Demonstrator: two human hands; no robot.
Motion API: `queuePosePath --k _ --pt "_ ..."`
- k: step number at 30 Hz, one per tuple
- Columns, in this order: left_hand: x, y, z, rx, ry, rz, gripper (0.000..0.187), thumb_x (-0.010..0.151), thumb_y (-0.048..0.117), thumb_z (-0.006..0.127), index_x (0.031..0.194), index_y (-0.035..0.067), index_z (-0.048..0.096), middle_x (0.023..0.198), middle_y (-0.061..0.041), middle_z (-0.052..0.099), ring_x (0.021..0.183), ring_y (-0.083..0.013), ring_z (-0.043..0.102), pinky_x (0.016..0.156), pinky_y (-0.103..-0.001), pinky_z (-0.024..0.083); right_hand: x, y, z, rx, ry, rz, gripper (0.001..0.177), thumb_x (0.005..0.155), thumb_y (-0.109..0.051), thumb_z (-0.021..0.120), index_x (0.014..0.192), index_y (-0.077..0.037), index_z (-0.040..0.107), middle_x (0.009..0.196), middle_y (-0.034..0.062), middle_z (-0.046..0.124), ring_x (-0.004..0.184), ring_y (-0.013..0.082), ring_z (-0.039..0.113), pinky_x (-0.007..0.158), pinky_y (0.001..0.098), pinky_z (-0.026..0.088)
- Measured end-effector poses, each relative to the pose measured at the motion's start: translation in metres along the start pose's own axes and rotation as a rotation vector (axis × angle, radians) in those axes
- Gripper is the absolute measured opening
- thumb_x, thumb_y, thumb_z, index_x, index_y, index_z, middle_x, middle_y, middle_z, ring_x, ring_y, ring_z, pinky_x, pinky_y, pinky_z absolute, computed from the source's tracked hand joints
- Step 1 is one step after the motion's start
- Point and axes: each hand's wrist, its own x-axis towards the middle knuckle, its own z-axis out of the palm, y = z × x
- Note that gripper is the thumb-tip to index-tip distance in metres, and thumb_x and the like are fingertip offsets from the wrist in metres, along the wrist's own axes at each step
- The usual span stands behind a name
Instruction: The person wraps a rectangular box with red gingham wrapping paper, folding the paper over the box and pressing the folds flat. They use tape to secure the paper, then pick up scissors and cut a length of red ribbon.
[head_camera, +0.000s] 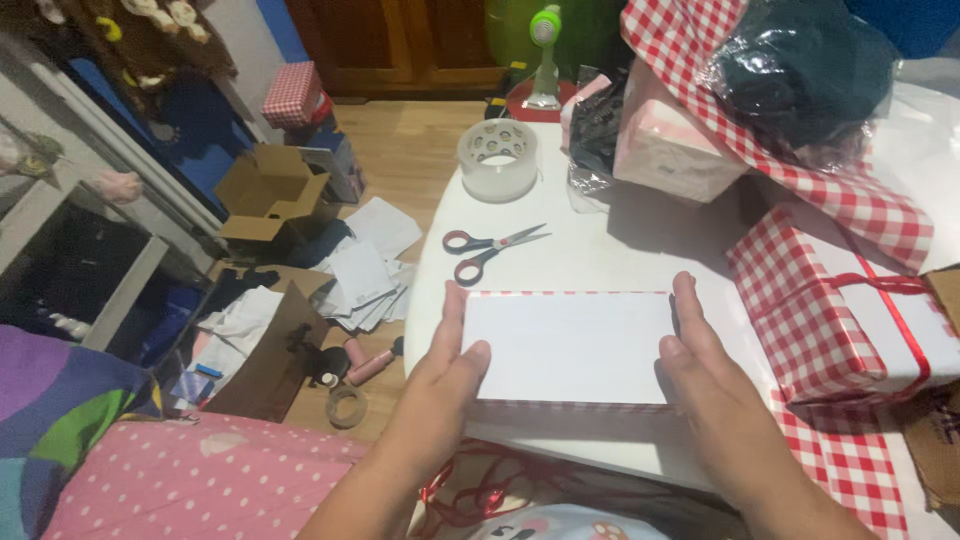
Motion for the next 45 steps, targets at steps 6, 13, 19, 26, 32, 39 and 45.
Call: queuePosePath --k 6,13,19,26,32,39,45 --pt "-0.003 0.003 0.000 -0.104 0.005 -0.077 0.080 0.094 0.023 0.047 0.163 0.005 0.009 0.171 -0.012 0.023 0.156 -0.0211 0.021 0.119 -0.029 0.017 -0.006 -0.012 0.008 -0.081 0.041 -0.032 0.070 0.101 -0.036 0.029 0.167 -0.017 0.018 0.173 0.0035 0.019 0.159 0.0158 0.016 0.121 0.0334 0.015" --pt "-0.001 0.001 -0.003 0.042 -0.050 0.053 0.079 0.096 0.024 0.047 0.163 0.004 0.009 0.171 -0.016 0.020 0.158 -0.0233 0.018 0.119 -0.030 0.017 -0.003 -0.009 -0.001 0.114 -0.051 -0.072 0.065 0.103 -0.034 0.030 0.163 -0.011 0.022 0.170 0.0085 0.018 0.155 0.0199 0.013 0.123 0.0361 0.010" --pt "-0.012 -0.001 -0.023 0.253 0.070 0.198 0.072 0.098 0.030 0.055 0.161 0.008 0.028 0.172 -0.017 0.018 0.157 -0.0287 0.024 0.120 -0.037 0.024 -0.010 0.003 -0.038 -0.018 0.005 -0.053 0.067 0.108 -0.035 0.040 0.172 -0.022 0.028 0.174 0.0136 0.023 0.156 0.0239 0.018 0.117 0.0423 0.021" --pt "-0.027 0.009 -0.049 0.361 0.409 -0.193 0.072 0.087 0.031 0.069 0.154 0.018 0.047 0.131 -0.010 0.066 0.117 -0.0215 0.067 0.096 -0.035 0.053 -0.023 0.029 -0.069 0.034 0.040 0.007 0.067 0.103 -0.018 0.056 0.168 -0.021 0.039 0.166 0.0112 0.037 0.140 0.0487 0.028 0.107 0.0597 0.027" --pt "-0.026 0.007 -0.055 -0.055 0.356 -0.261 0.055 0.085 0.014 0.068 0.137 0.008 0.052 0.111 -0.012 0.072 0.092 -0.0162 0.066 0.077 -0.036 0.054 -0.022 0.021 -0.059 -0.206 0.153 0.016 0.048 0.101 -0.019 0.062 0.149 -0.014 0.057 0.145 0.0106 0.061 0.118 0.0145 0.054 0.095 0.0319 0.044" --pt "-0.003 0.028 -0.071 -0.217 0.339 -0.011 0.050 0.087 0.002 0.065 0.136 0.004 0.056 0.098 -0.007 0.064 0.083 -0.0144 0.061 0.070 -0.031 0.051 -0.017 -0.045 -0.044 -0.176 0.316 0.033 0.047 0.103 -0.015 0.062 0.150 -0.015 0.063 0.126 0.0163 0.072 0.096 0.0246 0.055 0.074 0.0405 0.046" --pt "0.003 0.039 -0.073 -0.306 0.241 0.099 0.042 0.092 0.002 0.068 0.133 0.000 0.062 0.096 -0.005 0.059 0.079 -0.0113 0.055 0.071 -0.028 0.050 -0.007 -0.070 -0.038 0.101 0.245 -0.160 0.043 0.095 -0.014 0.056 0.137 -0.003 0.059 0.121 0.0061 0.070 0.103 0.0091 0.068 0.088 0.0257 0.054"
